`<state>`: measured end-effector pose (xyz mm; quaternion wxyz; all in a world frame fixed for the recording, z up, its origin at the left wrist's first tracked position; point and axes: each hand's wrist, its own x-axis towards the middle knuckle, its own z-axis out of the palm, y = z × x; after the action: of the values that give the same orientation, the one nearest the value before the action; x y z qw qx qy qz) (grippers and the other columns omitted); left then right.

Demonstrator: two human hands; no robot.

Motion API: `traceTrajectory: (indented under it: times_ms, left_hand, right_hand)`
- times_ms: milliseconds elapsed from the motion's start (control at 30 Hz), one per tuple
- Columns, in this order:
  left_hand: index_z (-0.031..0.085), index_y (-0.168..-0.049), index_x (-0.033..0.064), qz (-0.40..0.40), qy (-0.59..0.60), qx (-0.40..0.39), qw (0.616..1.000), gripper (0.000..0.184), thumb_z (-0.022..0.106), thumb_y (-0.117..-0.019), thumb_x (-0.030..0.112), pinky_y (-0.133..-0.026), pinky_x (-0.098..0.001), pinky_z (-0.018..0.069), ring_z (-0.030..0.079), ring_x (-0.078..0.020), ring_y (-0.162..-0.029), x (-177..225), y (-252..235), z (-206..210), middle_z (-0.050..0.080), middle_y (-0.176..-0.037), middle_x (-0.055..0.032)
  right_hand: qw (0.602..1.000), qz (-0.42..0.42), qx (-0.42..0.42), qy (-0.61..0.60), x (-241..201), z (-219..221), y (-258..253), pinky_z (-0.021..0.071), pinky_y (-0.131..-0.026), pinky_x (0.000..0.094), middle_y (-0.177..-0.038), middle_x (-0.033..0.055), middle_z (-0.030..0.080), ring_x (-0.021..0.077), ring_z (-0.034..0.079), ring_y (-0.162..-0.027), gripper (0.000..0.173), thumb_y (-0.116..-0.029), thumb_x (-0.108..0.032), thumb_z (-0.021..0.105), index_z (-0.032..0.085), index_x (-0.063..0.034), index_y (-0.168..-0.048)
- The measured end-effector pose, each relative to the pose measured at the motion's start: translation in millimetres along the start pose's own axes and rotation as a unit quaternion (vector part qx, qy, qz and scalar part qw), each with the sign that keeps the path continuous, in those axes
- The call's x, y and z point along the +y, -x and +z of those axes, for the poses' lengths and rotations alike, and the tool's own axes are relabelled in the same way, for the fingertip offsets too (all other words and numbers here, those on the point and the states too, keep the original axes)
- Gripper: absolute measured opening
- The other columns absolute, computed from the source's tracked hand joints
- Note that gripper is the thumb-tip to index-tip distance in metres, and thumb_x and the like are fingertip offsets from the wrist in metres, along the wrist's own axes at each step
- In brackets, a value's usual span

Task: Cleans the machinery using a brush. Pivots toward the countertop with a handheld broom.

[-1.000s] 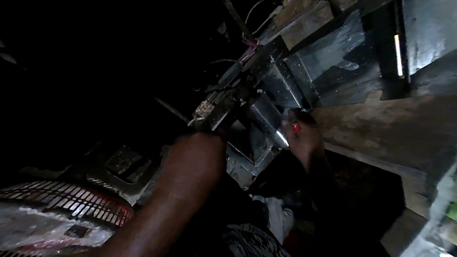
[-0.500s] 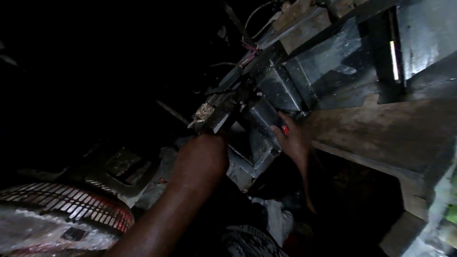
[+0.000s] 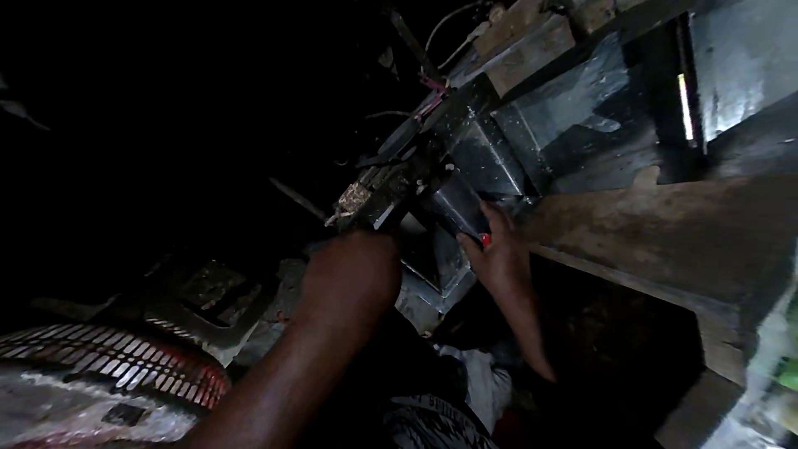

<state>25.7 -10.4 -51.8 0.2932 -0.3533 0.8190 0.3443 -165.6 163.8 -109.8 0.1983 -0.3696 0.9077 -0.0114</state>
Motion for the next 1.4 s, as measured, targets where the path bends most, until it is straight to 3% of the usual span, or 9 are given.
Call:
traceTrajectory:
  times_ms: [200,367,433,733,867,1033,1167,1300,1400]
  left_hand:
    - [0.068,-0.119,0.0255,0.018,-0.015,0.01,1.0,0.022,0.06,-0.099,0.024,-0.057,-0.0508,0.0562,0.068,-0.0312,-0.074,2,4,-12,0.066,-0.097,-0.0097]
    - [0.055,-0.143,0.0286,0.023,-0.001,0.077,0.997,0.044,0.062,-0.0995,0.03,-0.054,-0.0499,0.0565,0.068,-0.0308,-0.069,-11,28,-1,0.068,-0.098,-0.0106]
    - [0.042,-0.155,0.0259,-0.002,-0.012,0.07,0.997,0.054,0.056,-0.1037,0.038,-0.056,-0.0507,0.0568,0.069,-0.0313,-0.069,-14,25,2,0.07,-0.097,-0.012]
    - [0.048,-0.151,0.0157,-0.045,-0.021,-0.118,0.992,0.044,0.049,-0.1089,0.028,-0.083,-0.0529,0.0561,0.068,-0.0379,-0.106,32,21,-62,0.066,-0.121,-0.019]
    - [0.058,-0.143,0.0253,-0.014,-0.013,0.046,0.999,0.042,0.059,-0.1022,0.037,-0.06,-0.0541,0.0578,0.07,-0.0331,-0.078,-4,8,5,0.07,-0.102,-0.0118]
    - [0.054,-0.145,0.0305,-0.018,-0.015,-0.016,1.0,0.051,0.066,-0.0955,0.027,-0.06,-0.0539,0.0571,0.069,-0.034,-0.078,-4,-12,10,0.069,-0.098,-0.0114]
    - [0.067,-0.115,0.0206,-0.022,-0.039,-0.052,0.998,0.019,0.062,-0.0982,0.027,-0.061,-0.054,0.056,0.069,-0.034,-0.078,4,-18,-7,0.068,-0.089,-0.0105]
    - [0.066,-0.126,0.0233,-0.024,-0.031,-0.075,0.996,0.028,0.062,-0.0975,0.025,-0.065,-0.0563,0.0566,0.07,-0.0358,-0.085,18,-28,-19,0.071,-0.098,-0.0118]
    - [0.068,-0.124,0.0203,-0.02,-0.039,-0.061,0.997,0.027,0.061,-0.0986,0.024,-0.065,-0.0559,0.0572,0.07,-0.0363,-0.086,26,-33,-14,0.07,-0.104,-0.0122]
  right_hand:
    - [0.999,0.043,-0.02,-0.015,-3,-10,-6,0.0583,-0.084,0.0564,-0.137,0.0132,0.062,0.0324,0.069,-0.103,0.054,-0.0973,-0.044,0.069,0.057,-0.0179,-0.143]
    - [0.995,0.081,-0.059,0.002,-1,-22,-23,0.0571,-0.071,0.0596,-0.104,0.0154,0.07,0.0346,0.069,-0.082,0.049,-0.0961,-0.045,0.071,0.06,-0.0185,-0.136]
    - [0.996,0.069,-0.063,-0.002,-1,-23,-27,0.0577,-0.074,0.0597,-0.111,0.0146,0.07,0.034,0.07,-0.087,0.052,-0.0952,-0.044,0.073,0.058,-0.0182,-0.137]
    - [0.996,0.051,-0.078,-0.008,3,-23,-28,0.0572,-0.078,0.0605,-0.117,0.0164,0.069,0.035,0.07,-0.092,0.052,-0.0971,-0.044,0.071,0.057,-0.016,-0.14]
    - [0.997,0.029,-0.073,-0.007,5,-24,-29,0.057,-0.088,0.0595,-0.133,0.0125,0.066,0.0335,0.069,-0.106,0.064,-0.0968,-0.042,0.071,0.049,-0.0156,-0.15]
    - [0.998,0.011,-0.055,0.014,4,-19,-28,0.0583,-0.08,0.0576,-0.133,0.0176,0.06,0.0343,0.068,-0.097,0.059,-0.0948,-0.043,0.073,0.058,-0.0139,-0.144]
    - [0.995,0.033,-0.098,0.0,4,-26,-33,0.0578,-0.08,0.0601,-0.13,0.0164,0.063,0.0346,0.069,-0.097,0.058,-0.0941,-0.044,0.074,0.055,-0.0168,-0.142]
    - [0.994,0.031,-0.099,0.02,-4,-25,-33,0.0566,-0.075,0.0616,-0.115,0.0174,0.07,0.0362,0.07,-0.088,0.063,-0.0963,-0.042,0.071,0.051,-0.0198,-0.151]
    - [0.997,0.01,-0.061,0.036,-14,-19,-17,0.0575,-0.087,0.0594,-0.138,0.0141,0.063,0.0351,0.069,-0.108,0.063,-0.096,-0.037,0.072,0.05,-0.0163,-0.152]
